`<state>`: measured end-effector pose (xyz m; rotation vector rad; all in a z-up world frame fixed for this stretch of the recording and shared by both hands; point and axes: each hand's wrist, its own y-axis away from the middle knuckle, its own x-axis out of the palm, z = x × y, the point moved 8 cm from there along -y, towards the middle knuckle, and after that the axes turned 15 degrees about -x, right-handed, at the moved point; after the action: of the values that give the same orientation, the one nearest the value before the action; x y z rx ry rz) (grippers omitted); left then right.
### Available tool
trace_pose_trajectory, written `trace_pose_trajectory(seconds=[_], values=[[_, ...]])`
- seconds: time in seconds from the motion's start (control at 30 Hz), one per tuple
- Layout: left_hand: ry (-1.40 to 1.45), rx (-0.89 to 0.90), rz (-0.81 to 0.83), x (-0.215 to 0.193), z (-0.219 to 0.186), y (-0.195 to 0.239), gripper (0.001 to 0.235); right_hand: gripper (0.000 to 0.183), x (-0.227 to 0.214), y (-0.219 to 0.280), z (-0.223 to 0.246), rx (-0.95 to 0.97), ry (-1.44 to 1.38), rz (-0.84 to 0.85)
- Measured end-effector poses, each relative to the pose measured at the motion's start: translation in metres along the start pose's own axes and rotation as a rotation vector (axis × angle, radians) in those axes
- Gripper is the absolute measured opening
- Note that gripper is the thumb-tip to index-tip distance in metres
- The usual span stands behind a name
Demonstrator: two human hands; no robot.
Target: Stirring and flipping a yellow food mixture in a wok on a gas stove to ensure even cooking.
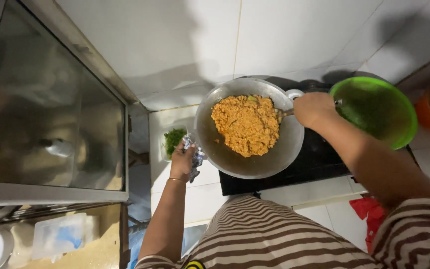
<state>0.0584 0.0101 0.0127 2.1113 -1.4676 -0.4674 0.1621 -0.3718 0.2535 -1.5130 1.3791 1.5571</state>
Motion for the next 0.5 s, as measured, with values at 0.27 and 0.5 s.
trace_pose_trajectory(seconds=[0.27, 0.5], values=[[0.033, -0.015, -0.001, 0.003, 0.001, -0.003, 0.059, 0.023, 0.053, -0.01, 0.016, -0.006, -0.27, 0.013], [0.006, -0.02, -0.044, -0.007, 0.017, -0.024, 0.06, 0.033, 0.027, 0.033, 0.029, -0.095, -0.398, -0.095]])
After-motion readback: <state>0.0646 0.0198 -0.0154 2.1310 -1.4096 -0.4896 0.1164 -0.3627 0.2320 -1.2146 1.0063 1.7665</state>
